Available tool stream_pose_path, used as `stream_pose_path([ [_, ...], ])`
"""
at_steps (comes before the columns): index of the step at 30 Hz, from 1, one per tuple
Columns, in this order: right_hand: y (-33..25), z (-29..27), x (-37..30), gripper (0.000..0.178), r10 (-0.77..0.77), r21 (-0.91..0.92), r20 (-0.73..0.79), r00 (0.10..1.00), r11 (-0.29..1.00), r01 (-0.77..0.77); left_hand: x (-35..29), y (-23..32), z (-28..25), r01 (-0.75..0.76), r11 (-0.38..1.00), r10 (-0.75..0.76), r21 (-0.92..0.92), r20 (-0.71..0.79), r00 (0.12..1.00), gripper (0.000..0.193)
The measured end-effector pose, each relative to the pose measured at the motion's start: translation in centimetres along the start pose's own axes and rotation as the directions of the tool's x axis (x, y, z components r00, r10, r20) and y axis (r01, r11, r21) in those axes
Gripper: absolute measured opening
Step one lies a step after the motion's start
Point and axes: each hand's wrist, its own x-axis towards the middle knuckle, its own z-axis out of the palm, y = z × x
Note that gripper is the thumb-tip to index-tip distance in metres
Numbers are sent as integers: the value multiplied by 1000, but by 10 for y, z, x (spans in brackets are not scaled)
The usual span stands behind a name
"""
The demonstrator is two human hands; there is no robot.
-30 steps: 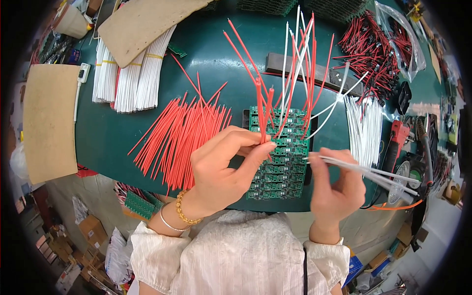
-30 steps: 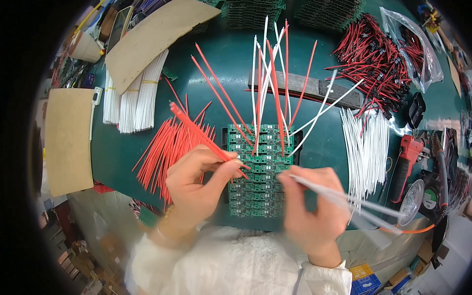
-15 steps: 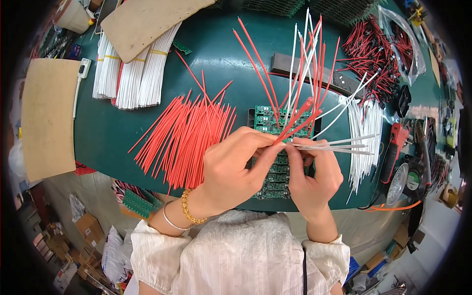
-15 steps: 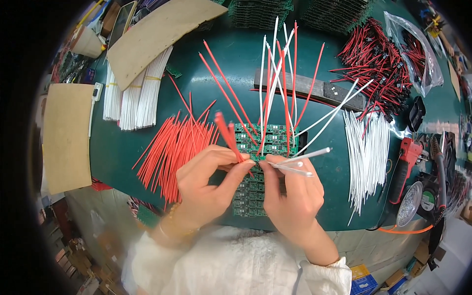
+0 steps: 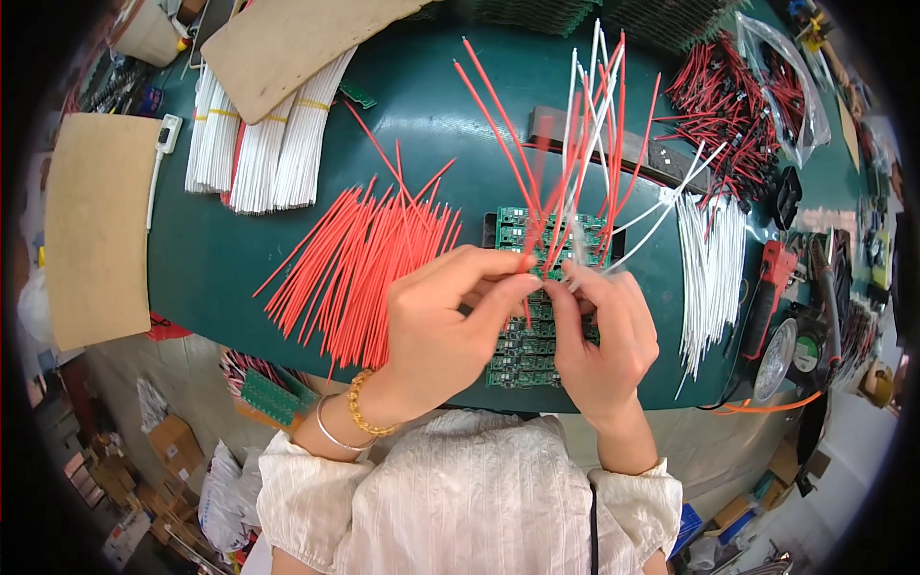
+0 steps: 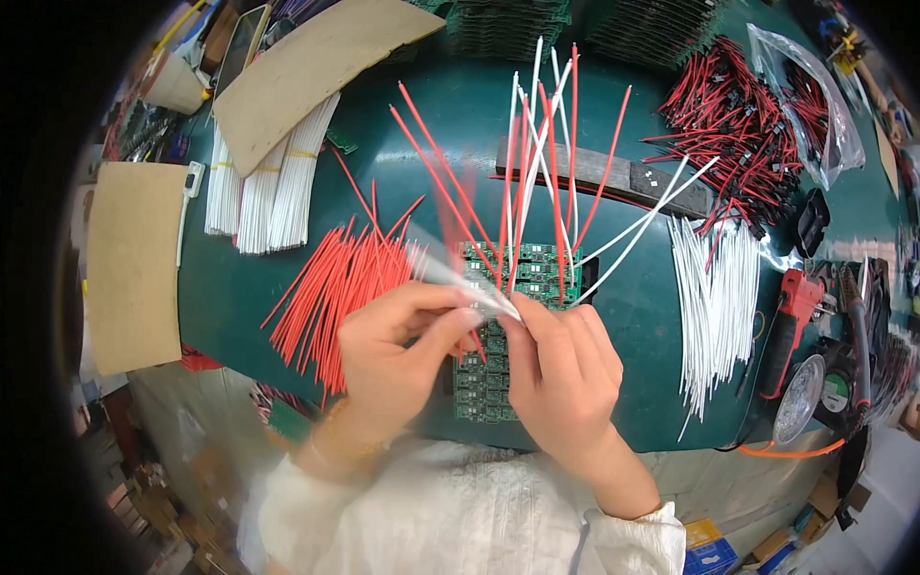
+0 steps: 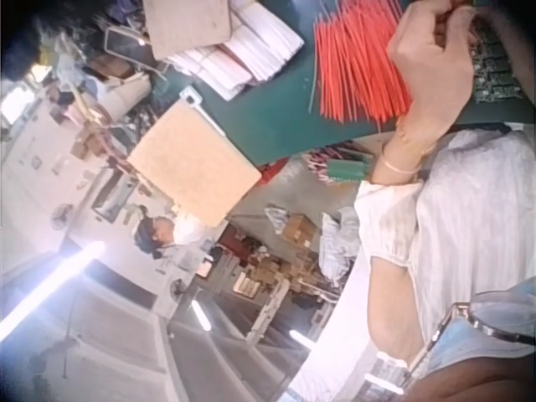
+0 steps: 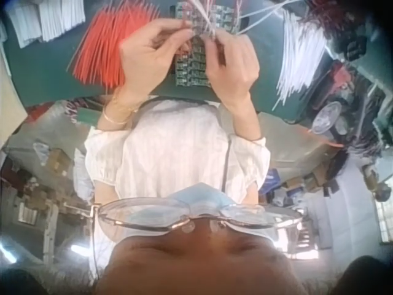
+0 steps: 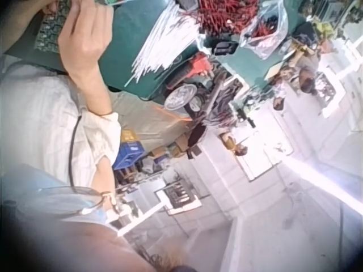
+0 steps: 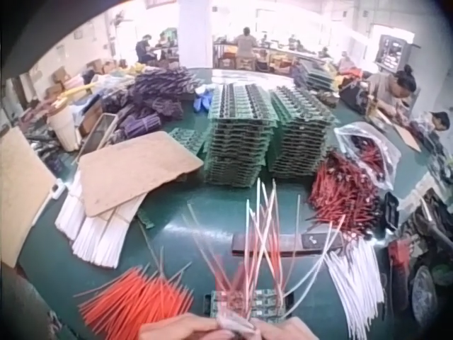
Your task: The person solders red wires and white wires to a circuit board with a soldering iron, assembling electronic components.
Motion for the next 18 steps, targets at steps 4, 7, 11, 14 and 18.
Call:
stream_pose_path([
  [4,0,-8,-1,23,148,59,10,989,987,-148,-3,9,-11,140,959,-144,-245,1,990,11],
  [7,3,-23,-5,21,334,283,-110,936,913,-293,-5,16,-8,178,924,-185,-337,13,983,10],
  [11,12,-49,-2,13,318,184,-127,939,938,-293,-3,12,14,3,994,0,-111,21,1000,12],
  [14,16,-40,-16,16,403,204,-179,897,907,-367,7,7,29,-414,898,415,147,27,909,12],
  [18,25,-27,-17,22,111,65,-228,967,993,-98,9,0,35,-464,860,462,212,61,885,13],
])
